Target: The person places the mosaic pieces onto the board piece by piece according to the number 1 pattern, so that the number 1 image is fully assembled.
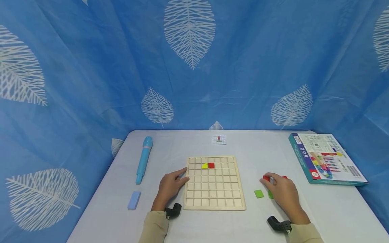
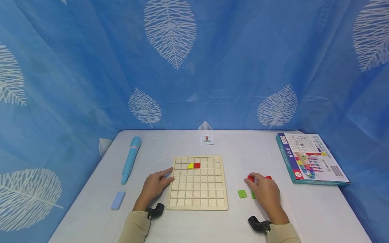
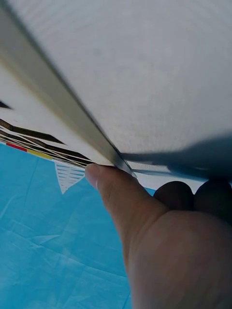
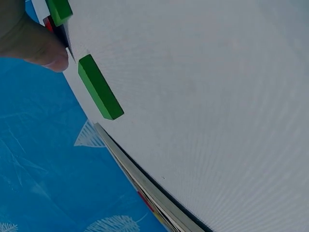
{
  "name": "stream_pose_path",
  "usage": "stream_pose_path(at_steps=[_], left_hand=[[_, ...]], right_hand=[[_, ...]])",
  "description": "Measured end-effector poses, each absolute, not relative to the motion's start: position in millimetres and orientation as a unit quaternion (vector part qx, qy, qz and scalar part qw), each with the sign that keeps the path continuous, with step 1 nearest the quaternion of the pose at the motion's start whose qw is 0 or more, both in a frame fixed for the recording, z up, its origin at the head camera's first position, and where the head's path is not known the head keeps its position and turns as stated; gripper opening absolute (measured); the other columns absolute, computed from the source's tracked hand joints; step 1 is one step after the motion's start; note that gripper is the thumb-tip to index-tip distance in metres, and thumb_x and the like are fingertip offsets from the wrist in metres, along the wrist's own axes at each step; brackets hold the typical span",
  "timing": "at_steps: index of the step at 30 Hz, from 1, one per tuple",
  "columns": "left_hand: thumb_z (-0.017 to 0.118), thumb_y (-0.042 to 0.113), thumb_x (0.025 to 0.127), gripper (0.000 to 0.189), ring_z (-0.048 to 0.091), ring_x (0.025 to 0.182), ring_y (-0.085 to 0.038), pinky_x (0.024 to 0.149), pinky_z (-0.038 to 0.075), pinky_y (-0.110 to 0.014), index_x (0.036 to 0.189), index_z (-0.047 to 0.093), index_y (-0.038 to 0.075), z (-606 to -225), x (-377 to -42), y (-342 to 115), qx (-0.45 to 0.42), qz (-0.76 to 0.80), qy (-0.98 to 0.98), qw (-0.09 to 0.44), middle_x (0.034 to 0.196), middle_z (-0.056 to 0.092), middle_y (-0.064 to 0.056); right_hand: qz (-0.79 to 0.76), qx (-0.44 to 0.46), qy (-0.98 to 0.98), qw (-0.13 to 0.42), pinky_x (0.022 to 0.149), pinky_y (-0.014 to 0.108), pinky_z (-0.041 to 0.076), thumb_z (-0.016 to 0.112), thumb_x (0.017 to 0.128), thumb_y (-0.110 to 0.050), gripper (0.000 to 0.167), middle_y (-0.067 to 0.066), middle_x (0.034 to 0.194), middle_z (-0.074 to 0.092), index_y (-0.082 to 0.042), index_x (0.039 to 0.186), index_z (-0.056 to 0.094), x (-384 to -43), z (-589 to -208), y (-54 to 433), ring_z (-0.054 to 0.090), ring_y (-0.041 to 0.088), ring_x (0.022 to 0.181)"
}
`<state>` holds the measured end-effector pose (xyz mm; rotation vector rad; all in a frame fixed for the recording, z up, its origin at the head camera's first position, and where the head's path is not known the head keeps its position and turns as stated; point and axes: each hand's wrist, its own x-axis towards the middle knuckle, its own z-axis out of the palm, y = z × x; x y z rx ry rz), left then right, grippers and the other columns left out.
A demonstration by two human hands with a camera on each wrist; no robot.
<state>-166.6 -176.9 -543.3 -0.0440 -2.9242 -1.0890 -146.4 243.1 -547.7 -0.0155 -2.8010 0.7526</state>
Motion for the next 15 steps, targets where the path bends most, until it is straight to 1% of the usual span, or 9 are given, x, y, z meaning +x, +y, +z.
stream_pose_path(at_steps=[2, 5, 10, 15], left_hand=[[0.077, 0.039, 0.092, 0.049, 0.04, 0.052, -0.011, 0.051, 0.033, -0.028, 0.137, 0.068, 0.024, -543.2, -166.9, -176.3, -0.014, -0.349, -0.937, 0.008, 0.06, 0.047, 0.007], [0.077, 0.039, 0.092, 0.049, 0.04, 0.052, -0.01, 0.05, 0.033, -0.028, 0.138, 0.067, 0.023, -543.0, -167.4, -175.4, -0.011, -0.349, -0.937, 0.006, 0.06, 0.047, 0.007], [0.077, 0.039, 0.092, 0.049, 0.039, 0.052, -0.01, 0.051, 0.033, -0.028, 0.138, 0.067, 0.023, -543.3, -168.2, -174.8, -0.008, -0.348, -0.937, 0.006, 0.059, 0.047, 0.007], [0.077, 0.04, 0.091, 0.05, 0.039, 0.052, -0.011, 0.051, 0.033, -0.028, 0.138, 0.068, 0.024, -544.5, -168.2, -176.2, -0.007, -0.347, -0.938, 0.005, 0.059, 0.047, 0.007]], right_hand=[[0.261, -0.002, -0.958, 0.121, 0.052, 0.029, 0.027, 0.082, 0.089, -0.025, 0.026, -0.004, 0.053, 0.038, -0.006, 0.105, 0.078, -146.7, -547.6, 244.2, 0.036, 0.015, 0.051], [0.262, 0.004, -0.958, 0.114, 0.053, 0.029, 0.028, 0.08, 0.091, -0.025, 0.023, -0.007, 0.052, 0.04, -0.006, 0.103, 0.078, -146.5, -545.0, 245.4, 0.038, 0.015, 0.052], [0.255, 0.009, -0.964, 0.071, 0.059, 0.032, 0.034, 0.076, 0.094, -0.033, 0.034, -0.006, 0.054, 0.044, -0.005, 0.115, 0.076, -143.3, -532.9, 249.8, 0.042, 0.016, 0.058], [0.261, 0.006, -0.965, 0.01, 0.057, 0.033, 0.03, 0.077, 0.092, -0.038, 0.041, -0.001, 0.056, 0.039, -0.007, 0.118, 0.076, -137.2, -523.1, 257.0, 0.037, 0.018, 0.058]])
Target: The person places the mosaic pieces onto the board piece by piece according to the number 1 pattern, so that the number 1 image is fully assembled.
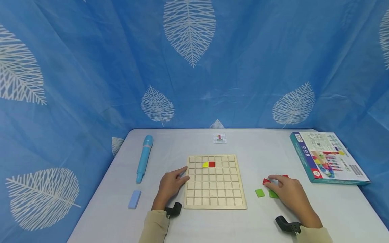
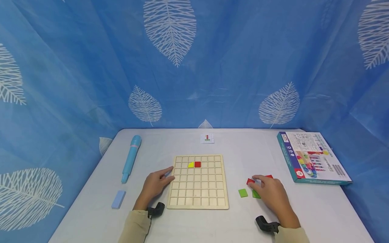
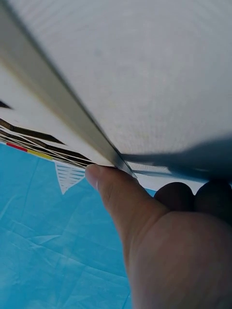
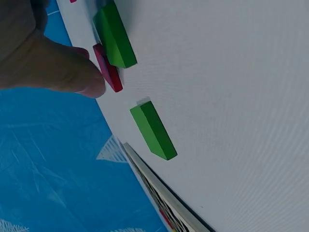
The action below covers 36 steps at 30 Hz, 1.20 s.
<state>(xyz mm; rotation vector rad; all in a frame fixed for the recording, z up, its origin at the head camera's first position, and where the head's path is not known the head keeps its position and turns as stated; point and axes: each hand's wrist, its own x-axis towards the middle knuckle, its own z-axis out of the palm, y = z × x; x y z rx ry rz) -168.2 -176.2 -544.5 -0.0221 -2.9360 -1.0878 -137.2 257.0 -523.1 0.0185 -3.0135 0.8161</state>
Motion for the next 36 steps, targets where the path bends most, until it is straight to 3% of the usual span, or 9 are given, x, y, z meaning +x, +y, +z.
stream_pose_path(at_steps=[6, 14, 27, 36], left_hand=[[0.077, 0.04, 0.092, 0.05, 0.04, 0.052, -0.011, 0.051, 0.033, -0.028, 0.138, 0.067, 0.025, -544.1, -167.1, -174.8, -0.002, -0.349, -0.937, 0.002, 0.059, 0.047, 0.006], [0.077, 0.04, 0.091, 0.05, 0.04, 0.053, -0.011, 0.051, 0.033, -0.028, 0.137, 0.068, 0.024, -546.5, -166.9, -175.8, -0.001, -0.354, -0.935, -0.001, 0.06, 0.047, 0.006], [0.078, 0.039, 0.091, 0.049, 0.04, 0.052, -0.01, 0.051, 0.033, -0.028, 0.137, 0.068, 0.023, -548.3, -168.8, -176.0, -0.01, -0.35, -0.937, 0.012, 0.06, 0.047, 0.007], [0.077, 0.04, 0.092, 0.049, 0.039, 0.052, -0.01, 0.051, 0.033, -0.028, 0.137, 0.068, 0.023, -549.0, -169.0, -176.4, -0.014, -0.352, -0.936, 0.013, 0.059, 0.047, 0.008]], right_hand=[[0.265, -0.009, -0.964, -0.031, 0.056, 0.033, 0.029, 0.077, 0.091, -0.039, 0.046, 0.001, 0.058, 0.041, -0.004, 0.121, 0.074, -132.4, -523.8, 264.1, 0.039, 0.019, 0.059], [0.266, -0.021, -0.963, -0.033, 0.057, 0.033, 0.03, 0.077, 0.09, -0.039, 0.047, 0.001, 0.058, 0.042, -0.003, 0.121, 0.073, -131.5, -525.8, 262.1, 0.04, 0.02, 0.059], [0.258, -0.012, -0.966, -0.006, 0.057, 0.033, 0.032, 0.075, 0.093, -0.038, 0.046, 0.0, 0.057, 0.042, -0.003, 0.123, 0.073, -133.8, -529.7, 260.1, 0.041, 0.019, 0.058], [0.25, 0.036, -0.966, 0.055, 0.054, 0.029, 0.03, 0.077, 0.093, -0.031, 0.038, -0.005, 0.054, 0.039, -0.006, 0.121, 0.074, -136.5, -528.2, 248.1, 0.037, 0.014, 0.054]])
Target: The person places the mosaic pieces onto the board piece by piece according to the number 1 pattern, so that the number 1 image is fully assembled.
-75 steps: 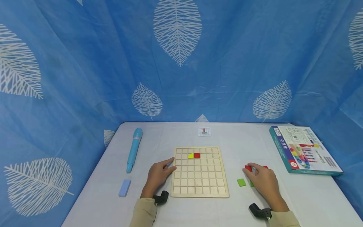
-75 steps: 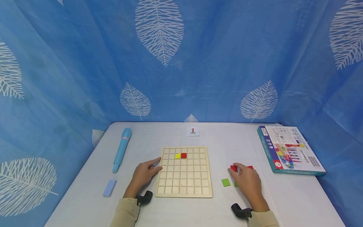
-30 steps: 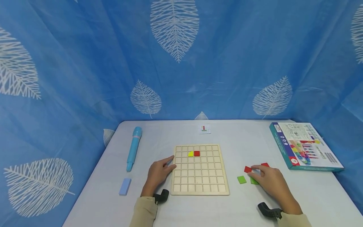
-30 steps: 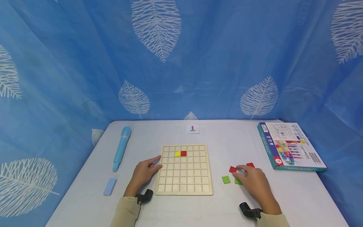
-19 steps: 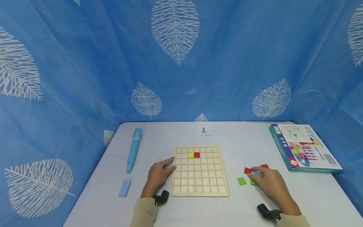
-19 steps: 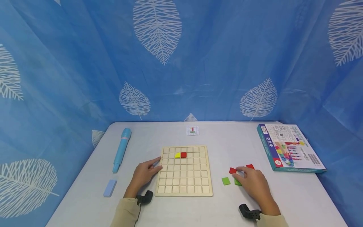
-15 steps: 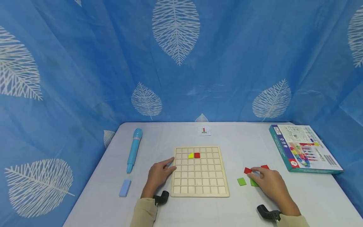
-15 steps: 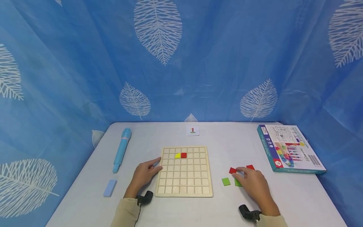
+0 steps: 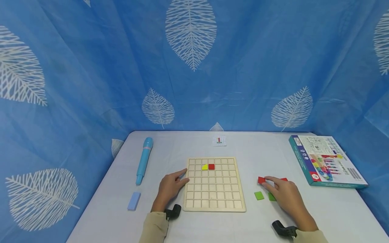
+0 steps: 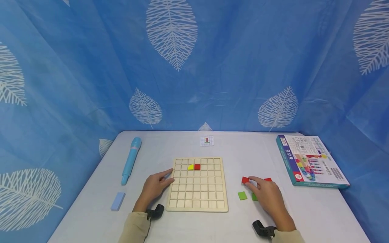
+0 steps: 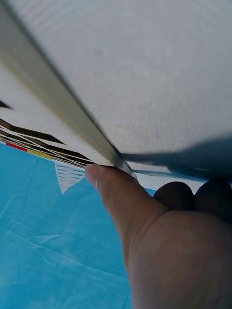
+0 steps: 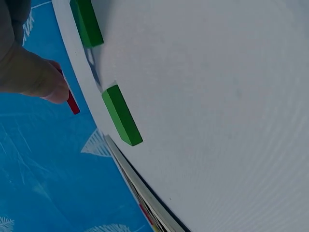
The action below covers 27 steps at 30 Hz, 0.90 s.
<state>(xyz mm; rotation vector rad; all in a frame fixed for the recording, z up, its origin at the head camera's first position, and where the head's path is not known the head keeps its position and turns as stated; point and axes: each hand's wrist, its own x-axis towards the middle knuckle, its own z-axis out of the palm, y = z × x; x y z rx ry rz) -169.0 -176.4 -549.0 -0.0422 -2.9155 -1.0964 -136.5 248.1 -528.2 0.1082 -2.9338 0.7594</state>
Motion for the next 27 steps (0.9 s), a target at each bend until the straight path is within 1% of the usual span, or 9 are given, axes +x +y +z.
stream_pose_path(at_steps=[5, 13, 16, 21, 27], left_hand=[[0.077, 0.039, 0.092, 0.049, 0.039, 0.052, -0.009, 0.051, 0.033, -0.027, 0.137, 0.068, 0.023, -547.4, -169.5, -177.0, -0.016, -0.351, -0.936, 0.014, 0.059, 0.047, 0.008], [0.076, 0.04, 0.092, 0.049, 0.04, 0.053, -0.01, 0.051, 0.033, -0.028, 0.137, 0.068, 0.023, -549.0, -168.1, -176.7, -0.013, -0.351, -0.936, 0.011, 0.06, 0.048, 0.008], [0.077, 0.041, 0.092, 0.049, 0.041, 0.052, -0.01, 0.051, 0.033, -0.028, 0.137, 0.068, 0.023, -550.5, -167.2, -176.6, -0.008, -0.35, -0.937, 0.008, 0.06, 0.048, 0.007], [0.077, 0.04, 0.091, 0.049, 0.04, 0.052, -0.01, 0.051, 0.033, -0.027, 0.137, 0.068, 0.024, -552.3, -166.3, -176.0, -0.006, -0.352, -0.936, 0.013, 0.059, 0.048, 0.007], [0.077, 0.04, 0.092, 0.05, 0.04, 0.052, -0.01, 0.051, 0.033, -0.027, 0.138, 0.067, 0.024, -551.6, -166.0, -174.4, -0.009, -0.35, -0.937, 0.016, 0.059, 0.047, 0.007]], right_hand=[[0.253, 0.059, -0.964, 0.055, 0.053, 0.029, 0.029, 0.077, 0.094, -0.032, 0.037, -0.007, 0.054, 0.038, -0.008, 0.121, 0.075, -140.9, -526.7, 238.3, 0.036, 0.012, 0.054], [0.25, 0.069, -0.965, 0.042, 0.057, 0.03, 0.032, 0.079, 0.091, -0.033, 0.038, -0.004, 0.054, 0.04, -0.011, 0.121, 0.075, -150.0, -519.9, 218.1, 0.037, 0.015, 0.055], [0.253, 0.082, -0.963, 0.041, 0.055, 0.029, 0.031, 0.078, 0.092, -0.034, 0.037, -0.004, 0.053, 0.039, -0.012, 0.122, 0.075, -155.1, -519.0, 209.9, 0.037, 0.015, 0.054], [0.264, 0.115, -0.956, 0.049, 0.053, 0.028, 0.028, 0.078, 0.092, -0.036, 0.035, -0.008, 0.052, 0.036, -0.014, 0.12, 0.076, -162.0, -518.8, 193.6, 0.033, 0.011, 0.05], [0.288, 0.157, -0.943, 0.049, 0.056, 0.027, 0.031, 0.079, 0.091, -0.035, 0.034, -0.012, 0.052, 0.035, -0.013, 0.117, 0.078, -164.1, -517.4, 172.2, 0.03, 0.006, 0.052]])
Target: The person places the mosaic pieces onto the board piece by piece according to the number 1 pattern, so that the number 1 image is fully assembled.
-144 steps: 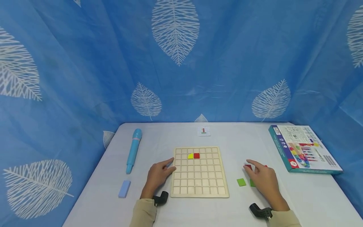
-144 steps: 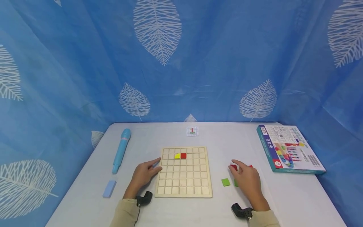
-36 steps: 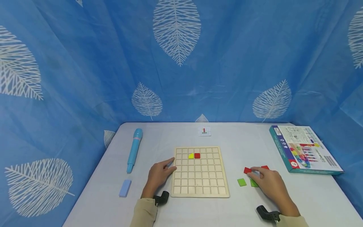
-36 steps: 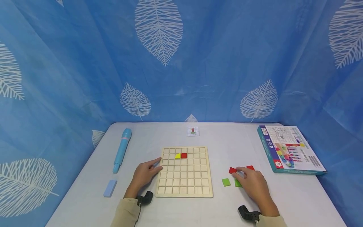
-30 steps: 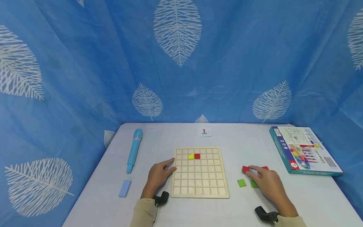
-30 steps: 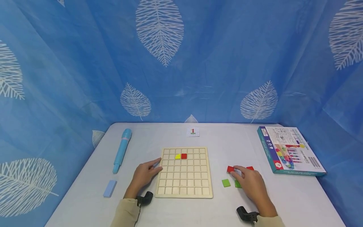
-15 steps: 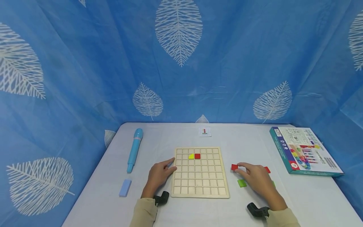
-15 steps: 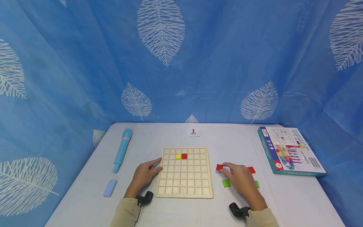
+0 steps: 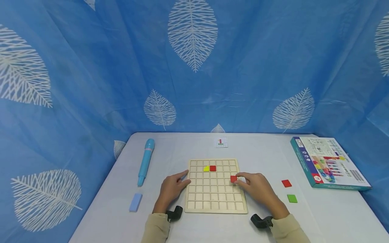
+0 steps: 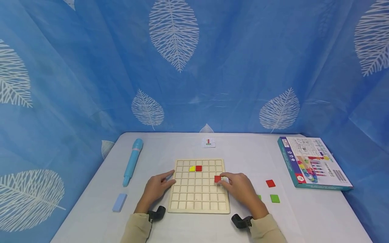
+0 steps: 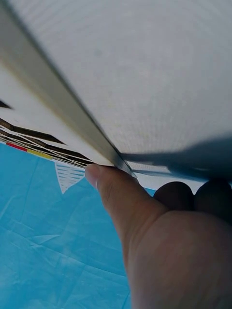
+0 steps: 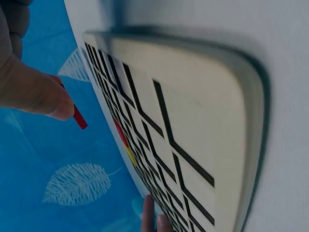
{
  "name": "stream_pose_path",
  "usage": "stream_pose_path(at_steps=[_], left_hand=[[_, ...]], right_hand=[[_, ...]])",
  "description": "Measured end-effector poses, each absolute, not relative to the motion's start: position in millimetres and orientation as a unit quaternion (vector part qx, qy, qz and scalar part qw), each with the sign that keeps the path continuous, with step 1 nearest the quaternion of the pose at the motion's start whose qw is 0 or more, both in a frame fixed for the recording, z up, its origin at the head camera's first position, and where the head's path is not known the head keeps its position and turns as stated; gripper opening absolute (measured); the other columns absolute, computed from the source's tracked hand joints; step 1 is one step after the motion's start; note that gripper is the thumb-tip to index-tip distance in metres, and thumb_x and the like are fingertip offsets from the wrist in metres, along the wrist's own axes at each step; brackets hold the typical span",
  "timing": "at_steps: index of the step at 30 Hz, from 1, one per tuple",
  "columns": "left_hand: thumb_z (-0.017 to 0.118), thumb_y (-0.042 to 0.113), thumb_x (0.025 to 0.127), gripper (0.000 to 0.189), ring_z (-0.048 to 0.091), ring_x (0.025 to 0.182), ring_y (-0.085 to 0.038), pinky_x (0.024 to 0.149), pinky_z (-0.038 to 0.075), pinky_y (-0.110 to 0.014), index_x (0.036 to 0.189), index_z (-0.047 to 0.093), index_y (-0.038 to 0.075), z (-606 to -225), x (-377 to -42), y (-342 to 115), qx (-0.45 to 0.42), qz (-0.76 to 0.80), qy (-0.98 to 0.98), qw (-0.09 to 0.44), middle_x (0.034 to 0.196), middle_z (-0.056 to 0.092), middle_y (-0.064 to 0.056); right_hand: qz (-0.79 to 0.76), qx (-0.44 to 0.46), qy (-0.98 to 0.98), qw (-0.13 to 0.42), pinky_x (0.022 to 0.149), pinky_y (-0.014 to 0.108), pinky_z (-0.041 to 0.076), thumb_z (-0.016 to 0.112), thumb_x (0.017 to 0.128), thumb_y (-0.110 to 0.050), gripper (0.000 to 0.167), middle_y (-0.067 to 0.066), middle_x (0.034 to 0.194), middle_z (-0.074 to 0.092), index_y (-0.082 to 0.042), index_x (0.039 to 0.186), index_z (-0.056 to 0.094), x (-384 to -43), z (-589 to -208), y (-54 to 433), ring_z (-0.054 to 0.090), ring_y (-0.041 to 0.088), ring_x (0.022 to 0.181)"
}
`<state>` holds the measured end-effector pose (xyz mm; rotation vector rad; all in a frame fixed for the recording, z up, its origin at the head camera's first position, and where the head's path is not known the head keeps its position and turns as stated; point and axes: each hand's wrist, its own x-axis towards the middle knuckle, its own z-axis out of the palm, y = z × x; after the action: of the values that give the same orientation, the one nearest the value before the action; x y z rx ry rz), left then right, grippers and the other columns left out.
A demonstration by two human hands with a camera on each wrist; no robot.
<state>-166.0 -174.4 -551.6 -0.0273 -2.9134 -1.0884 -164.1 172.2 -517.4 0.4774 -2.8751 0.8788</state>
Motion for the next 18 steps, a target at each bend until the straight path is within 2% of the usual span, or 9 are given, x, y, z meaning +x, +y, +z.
stream_pose_path(at_steps=[4, 12, 15, 18], left_hand=[[0.077, 0.04, 0.092, 0.05, 0.04, 0.052, -0.01, 0.051, 0.033, -0.027, 0.138, 0.067, 0.023, -550.3, -165.4, -173.4, -0.01, -0.351, -0.936, 0.015, 0.059, 0.047, 0.007], [0.077, 0.039, 0.092, 0.05, 0.039, 0.053, -0.01, 0.052, 0.033, -0.027, 0.138, 0.067, 0.022, -549.6, -165.2, -173.3, -0.01, -0.345, -0.938, 0.015, 0.059, 0.046, 0.007], [0.076, 0.039, 0.092, 0.05, 0.039, 0.053, -0.009, 0.052, 0.033, -0.027, 0.138, 0.067, 0.023, -549.3, -165.4, -173.4, -0.009, -0.345, -0.938, 0.015, 0.059, 0.046, 0.007], [0.077, 0.039, 0.092, 0.049, 0.039, 0.052, -0.01, 0.051, 0.033, -0.027, 0.138, 0.067, 0.023, -549.7, -165.6, -173.0, -0.009, -0.348, -0.938, 0.016, 0.059, 0.047, 0.007]], right_hand=[[0.283, 0.18, -0.941, 0.053, 0.064, 0.03, 0.035, 0.079, 0.09, -0.034, 0.034, -0.014, 0.051, 0.033, -0.013, 0.117, 0.078, -167.6, -519.3, 161.7, 0.028, 0.003, 0.052], [0.301, 0.207, -0.928, 0.068, 0.073, 0.035, 0.042, 0.079, 0.091, -0.033, 0.031, -0.016, 0.049, 0.034, -0.012, 0.115, 0.078, -180.6, -526.8, 141.8, 0.033, 0.002, 0.056], [0.308, 0.218, -0.924, 0.066, 0.074, 0.035, 0.044, 0.078, 0.092, -0.033, 0.03, -0.017, 0.049, 0.033, -0.013, 0.114, 0.079, -185.8, -530.2, 134.3, 0.031, 0.001, 0.054], [0.315, 0.225, -0.92, 0.063, 0.07, 0.033, 0.044, 0.078, 0.092, -0.033, 0.029, -0.018, 0.05, 0.032, -0.013, 0.114, 0.079, -189.7, -533.3, 127.9, 0.029, 0.0, 0.053]])
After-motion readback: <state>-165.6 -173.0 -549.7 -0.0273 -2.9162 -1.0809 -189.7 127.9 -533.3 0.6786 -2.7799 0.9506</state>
